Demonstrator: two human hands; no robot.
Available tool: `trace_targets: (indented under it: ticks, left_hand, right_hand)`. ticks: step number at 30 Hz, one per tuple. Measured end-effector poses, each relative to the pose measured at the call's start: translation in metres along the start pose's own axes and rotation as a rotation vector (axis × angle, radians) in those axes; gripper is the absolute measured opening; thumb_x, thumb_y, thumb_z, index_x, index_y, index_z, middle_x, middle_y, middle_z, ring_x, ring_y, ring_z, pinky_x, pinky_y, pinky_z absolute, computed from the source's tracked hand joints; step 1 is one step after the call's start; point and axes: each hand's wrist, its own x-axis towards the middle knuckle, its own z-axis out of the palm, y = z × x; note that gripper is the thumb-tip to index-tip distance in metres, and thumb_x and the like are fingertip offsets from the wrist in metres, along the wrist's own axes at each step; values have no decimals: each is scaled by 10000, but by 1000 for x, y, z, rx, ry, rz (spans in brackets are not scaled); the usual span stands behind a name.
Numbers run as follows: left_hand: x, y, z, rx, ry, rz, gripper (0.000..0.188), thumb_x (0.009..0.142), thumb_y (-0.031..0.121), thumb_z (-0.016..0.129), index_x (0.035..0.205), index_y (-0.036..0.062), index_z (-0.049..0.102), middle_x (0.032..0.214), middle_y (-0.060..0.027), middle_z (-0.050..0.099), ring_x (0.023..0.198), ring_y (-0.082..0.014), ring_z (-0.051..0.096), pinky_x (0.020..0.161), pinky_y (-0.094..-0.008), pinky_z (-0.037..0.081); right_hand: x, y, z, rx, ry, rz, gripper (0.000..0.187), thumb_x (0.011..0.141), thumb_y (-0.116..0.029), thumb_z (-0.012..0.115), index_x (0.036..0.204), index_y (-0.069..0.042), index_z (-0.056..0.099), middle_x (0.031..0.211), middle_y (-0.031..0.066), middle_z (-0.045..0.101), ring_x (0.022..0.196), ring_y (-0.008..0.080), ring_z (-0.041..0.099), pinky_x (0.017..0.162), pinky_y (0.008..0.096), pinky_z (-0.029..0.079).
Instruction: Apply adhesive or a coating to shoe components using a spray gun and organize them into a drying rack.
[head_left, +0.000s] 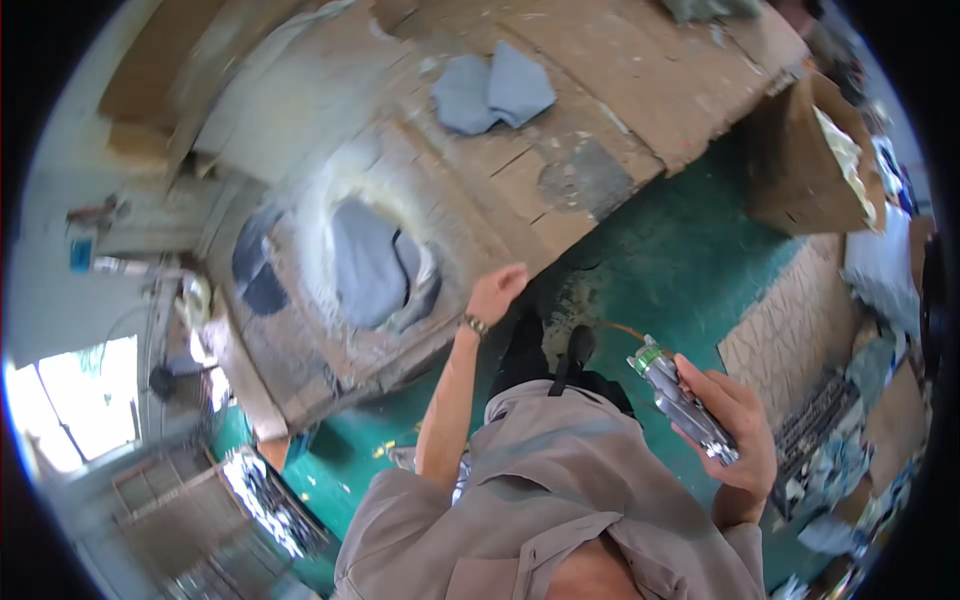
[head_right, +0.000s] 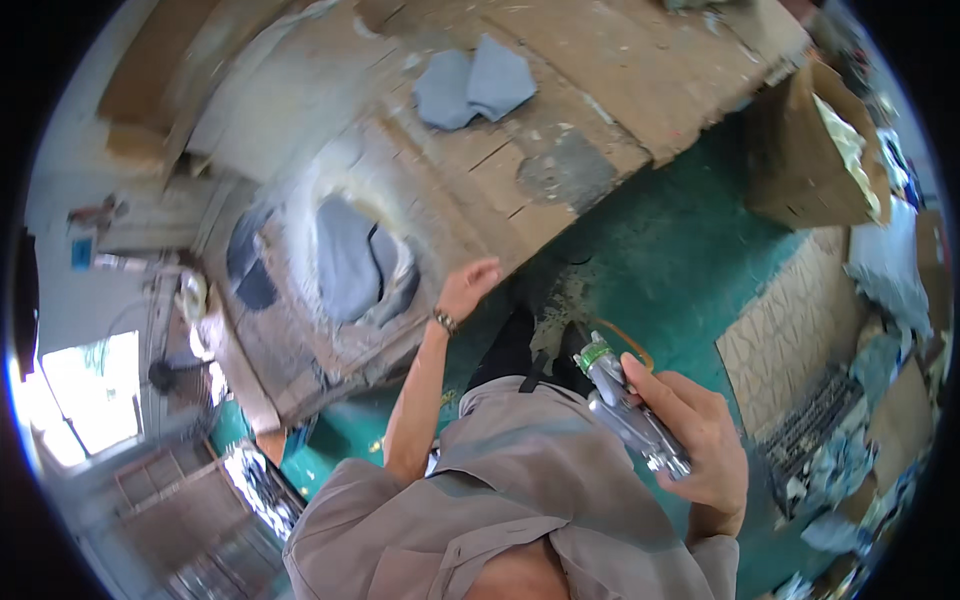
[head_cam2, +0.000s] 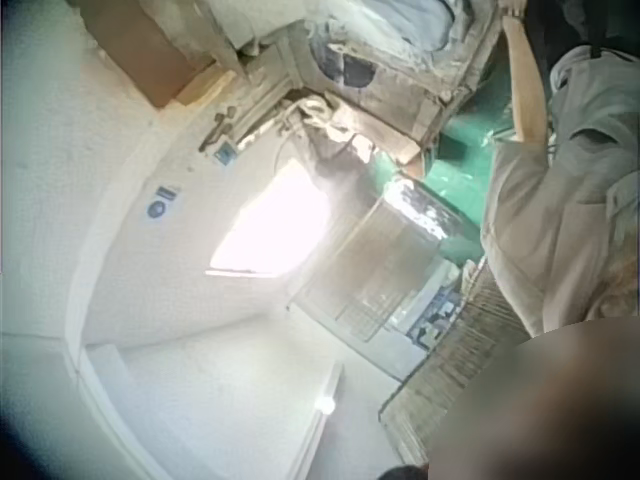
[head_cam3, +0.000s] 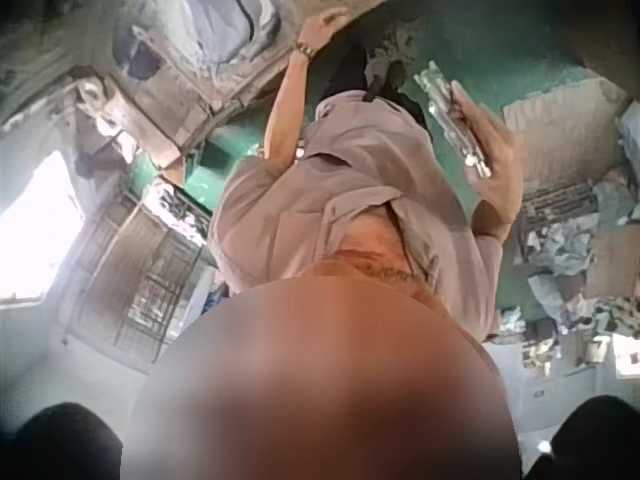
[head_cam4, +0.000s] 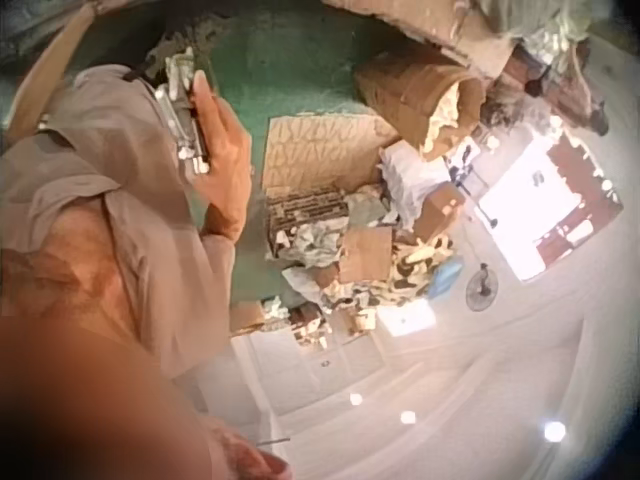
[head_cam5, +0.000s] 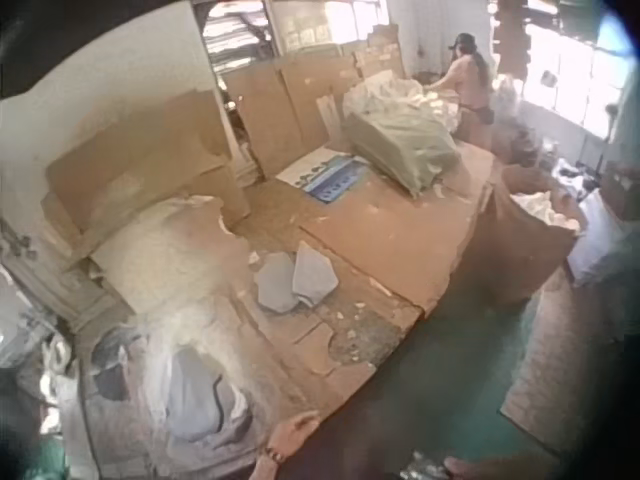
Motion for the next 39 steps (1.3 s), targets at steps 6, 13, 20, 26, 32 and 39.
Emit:
trace_targets:
  ticks: [6, 13, 20, 26, 32, 39]
  left_hand:
    - [-244, -173, -5, 712, 313, -625, 413, 883, 455, 645, 1163, 162, 727, 1109, -157, 717, 1076, -380, 661, 890, -477, 540]
    - [-456, -264, 75, 275, 86, -1072, 266, 932, 391, 576, 974, 181, 734, 950, -37, 723, 845, -232, 679, 787, -482, 548]
    - [-485, -289, 94, -153, 78, -1157, 570, 889, 549, 623, 1379, 259, 610, 1400, -35, 620, 1271, -211, 595, 1031, -342, 486]
    - [-433, -299, 14, -414, 550, -906, 325, 917, 271, 685, 1204, 118, 696, 983, -22, 726, 857, -174, 696, 668, -389, 563]
    - [-415, -294, -72, -432, 638, -827, 350, 916, 222, 695, 1236, 81, 685, 976, -24, 725, 814, -138, 689, 647, -324, 564]
    - [-444, -345, -101, -457, 562, -933, 252, 913, 194, 681, 1140, 91, 725, 915, -18, 725, 783, -139, 693, 641, -342, 571]
  right_hand:
    - [-7, -13, -22, -71, -275, -352, 744, 738, -149, 726, 1429, 30, 516, 861, 133, 642, 697, 276, 644, 606, 371, 515]
    - [-28, -24, -18, -179, -192, -378, 656, 709, -138, 742, 1335, 10, 616, 749, 90, 628, 634, 219, 636, 547, 326, 495]
    - [-40, -69, 24, -297, -15, -328, 546, 733, -122, 709, 1260, 13, 673, 756, 91, 628, 642, 200, 610, 590, 300, 458]
    - [-38, -121, 88, -285, 89, -229, 457, 797, -125, 663, 1231, 13, 700, 864, 132, 667, 723, 210, 610, 670, 298, 463]
    - [-43, -175, 149, -384, 131, -284, 483, 774, -135, 692, 1234, 12, 699, 823, 112, 654, 724, 226, 630, 656, 318, 469]
    - [-53, -224, 205, -584, -140, -370, 594, 725, -99, 756, 1289, 51, 642, 753, 110, 617, 639, 214, 626, 540, 334, 474]
